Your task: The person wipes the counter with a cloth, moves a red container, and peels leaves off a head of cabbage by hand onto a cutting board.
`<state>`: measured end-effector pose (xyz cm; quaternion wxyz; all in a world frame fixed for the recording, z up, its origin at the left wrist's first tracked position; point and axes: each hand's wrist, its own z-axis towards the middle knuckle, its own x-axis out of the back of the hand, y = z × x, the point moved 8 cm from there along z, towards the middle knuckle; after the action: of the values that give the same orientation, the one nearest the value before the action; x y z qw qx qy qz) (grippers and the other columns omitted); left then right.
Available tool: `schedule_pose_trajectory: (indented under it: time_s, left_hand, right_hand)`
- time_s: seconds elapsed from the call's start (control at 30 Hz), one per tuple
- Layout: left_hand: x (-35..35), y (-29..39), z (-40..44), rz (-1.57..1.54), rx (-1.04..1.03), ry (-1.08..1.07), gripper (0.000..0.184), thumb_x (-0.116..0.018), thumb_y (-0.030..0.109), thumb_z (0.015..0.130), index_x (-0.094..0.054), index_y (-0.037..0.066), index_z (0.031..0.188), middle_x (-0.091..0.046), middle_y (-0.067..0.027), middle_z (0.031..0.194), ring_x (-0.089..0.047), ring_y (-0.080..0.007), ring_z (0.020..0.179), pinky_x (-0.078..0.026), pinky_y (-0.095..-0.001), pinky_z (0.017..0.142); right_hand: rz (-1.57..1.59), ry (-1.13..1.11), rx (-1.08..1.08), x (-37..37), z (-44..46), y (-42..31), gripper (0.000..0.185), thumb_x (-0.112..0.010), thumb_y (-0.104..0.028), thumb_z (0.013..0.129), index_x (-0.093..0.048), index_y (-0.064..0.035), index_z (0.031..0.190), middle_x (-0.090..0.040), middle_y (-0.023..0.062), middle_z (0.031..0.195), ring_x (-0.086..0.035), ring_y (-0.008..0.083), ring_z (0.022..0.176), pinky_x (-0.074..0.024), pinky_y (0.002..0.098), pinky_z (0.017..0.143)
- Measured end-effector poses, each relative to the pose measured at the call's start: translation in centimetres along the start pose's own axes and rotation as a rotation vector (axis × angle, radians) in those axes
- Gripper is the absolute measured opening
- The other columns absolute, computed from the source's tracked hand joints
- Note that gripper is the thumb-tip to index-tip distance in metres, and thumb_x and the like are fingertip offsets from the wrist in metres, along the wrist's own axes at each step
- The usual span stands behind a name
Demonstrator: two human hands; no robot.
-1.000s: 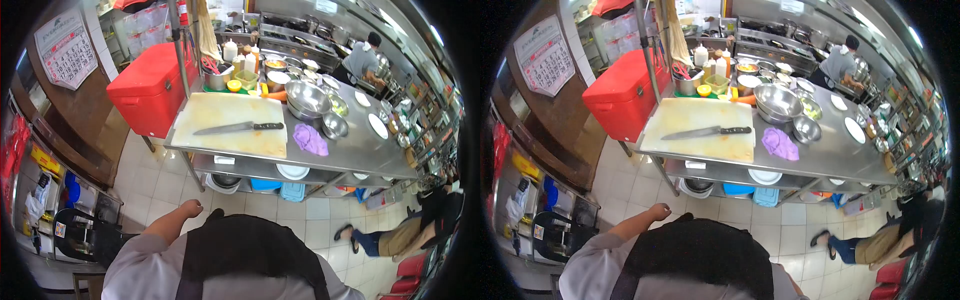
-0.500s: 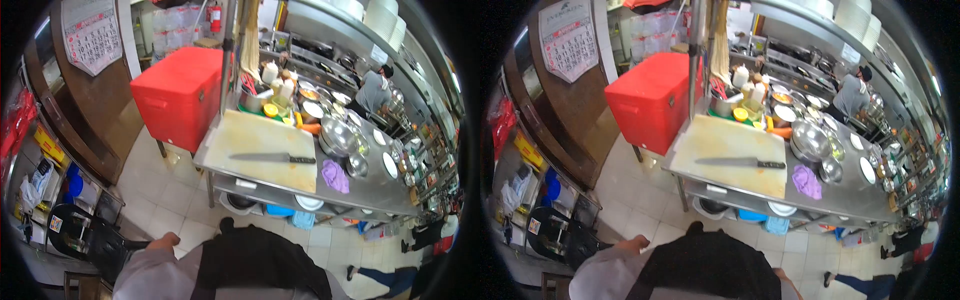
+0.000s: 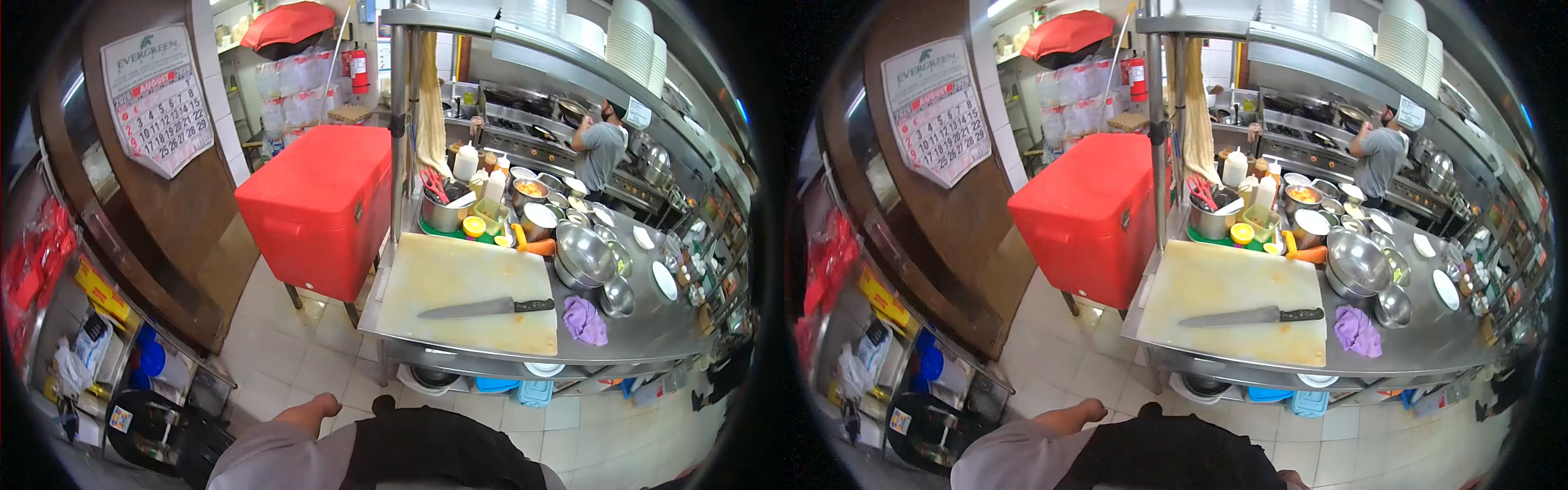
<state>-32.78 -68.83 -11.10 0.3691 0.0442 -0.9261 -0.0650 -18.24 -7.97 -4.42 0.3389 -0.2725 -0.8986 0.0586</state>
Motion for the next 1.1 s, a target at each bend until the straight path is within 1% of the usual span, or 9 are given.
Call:
schedule_pose_trajectory:
  time_s: [0.17, 0.3, 0.53, 0.57, 0.67, 0.73, 0.8, 0.93, 1.1]
  left_hand:
    - [2.1, -1.7, 1.6, 0.173, 0.035, -0.081, 0.046, -0.057, 0.036, 0.091, -0.069, 0.001, 0.119, -0.062, -0.0235, 0.129, -0.058, -0.0367, 0.124, -0.046, -0.0424, 0.105]
    - [3.6, 2.3, 2.5, 0.115, -0.053, 0.001, 0.046, -0.058, 0.035, 0.09, -0.068, 0.003, 0.121, -0.064, -0.0225, 0.126, -0.06, -0.039, 0.119, -0.047, -0.0447, 0.102]
    - [6.1, 18.6, -4.2, -0.188, -0.548, 0.16, 0.034, -0.06, 0.036, 0.092, -0.07, 0.007, 0.106, -0.071, -0.0186, 0.101, -0.068, -0.0366, 0.097, -0.053, -0.0445, 0.087]
    - [7.5, 21.2, -6.4, -0.207, -0.567, 0.199, 0.032, -0.06, 0.035, 0.093, -0.07, 0.006, 0.104, -0.071, -0.0184, 0.098, -0.069, -0.0361, 0.093, -0.054, -0.0436, 0.083]
    - [12.2, 27.5, -11.7, -0.434, -0.725, 0.384, 0.024, -0.062, 0.027, 0.092, -0.07, 0.004, 0.097, -0.07, -0.0183, 0.092, -0.07, -0.0343, 0.083, -0.054, -0.0404, 0.073]
    - [17.7, 31.7, -16.6, -0.497, -1.019, 0.695, 0.018, -0.062, 0.021, 0.096, -0.069, 0.004, 0.098, -0.066, -0.0084, 0.078, -0.061, -0.015, 0.068, -0.05, -0.0311, 0.064]
    - [20.6, 33.4, -15.2, -0.476, -0.93, 0.765, 0.011, -0.062, 0.013, 0.096, -0.068, 0.004, 0.1, -0.067, -0.0043, 0.081, -0.06, -0.0105, 0.071, -0.049, -0.028, 0.064]
    - [27.3, 38.1, -18.3, -0.319, -1.057, 1.107, 0.019, -0.064, 0.013, 0.088, -0.064, 0.004, 0.105, -0.064, -0.0173, 0.101, -0.063, -0.0343, 0.093, -0.051, -0.0417, 0.084]
    - [29.0, 41.2, -15.5, -0.194, -0.937, 1.227, 0.03, -0.065, 0.017, 0.087, -0.061, 0.005, 0.114, -0.06, -0.0175, 0.116, -0.055, -0.0384, 0.112, -0.044, -0.0476, 0.098]
  right_hand:
    - [0.028, -0.019, -0.067, -1.5, -1.5, 2.5, 0.025, -0.058, -0.032, 0.09, -0.076, -0.0209, 0.103, -0.075, 0.0045, 0.105, -0.072, 0.0217, 0.098, -0.0571, 0.0401, 0.083]
    - [-0.003, -0.047, -0.091, -4.5, -4.3, 5.8, 0.025, -0.058, -0.032, 0.09, -0.076, -0.0215, 0.103, -0.075, 0.0044, 0.105, -0.072, 0.0212, 0.098, -0.0572, 0.0399, 0.083]
    - [-0.605, -0.187, 0.094, -14.2, -11.8, 11.8, 0.025, -0.058, -0.032, 0.09, -0.076, -0.0224, 0.105, -0.074, 0.004, 0.105, -0.072, 0.0204, 0.097, -0.0574, 0.0395, 0.083]
    - [-0.573, -0.173, 0.067, -14.1, -12.2, 12.1, 0.025, -0.058, -0.032, 0.091, -0.076, -0.0225, 0.105, -0.074, 0.004, 0.106, -0.072, 0.0203, 0.097, -0.0574, 0.0395, 0.083]
    - [0.171, 0.037, -0.167, -12.9, -13.5, 14.5, 0.03, -0.057, -0.037, 0.09, -0.078, -0.0203, 0.104, -0.075, 0.0034, 0.103, -0.073, 0.0218, 0.084, -0.0583, 0.0379, 0.077]
    - [0.14, 0.1, -0.125, -14.0, -12.3, 15.6, 0.035, -0.058, -0.043, 0.087, -0.078, -0.018, 0.102, -0.076, 0.0051, 0.098, -0.074, 0.0225, 0.083, -0.0578, 0.0378, 0.074]
    - [0.161, 0.108, -0.148, -16.5, -10.7, 17.5, 0.043, -0.059, -0.051, 0.084, -0.078, -0.0159, 0.101, -0.076, 0.007, 0.092, -0.073, 0.0231, 0.082, -0.057, 0.0377, 0.073]
    - [0.27, 0.085, -0.236, -17.9, -13.1, 17.3, 0.044, -0.061, -0.05, 0.082, -0.078, -0.0142, 0.101, -0.074, 0.0086, 0.084, -0.07, 0.0239, 0.073, -0.0558, 0.0374, 0.069]
    - [0.45, 0.141, -0.291, -19.1, -16.3, 19.8, 0.035, -0.064, -0.039, 0.081, -0.078, -0.0149, 0.102, -0.071, 0.0081, 0.077, -0.065, 0.0217, 0.063, -0.0554, 0.0365, 0.062]
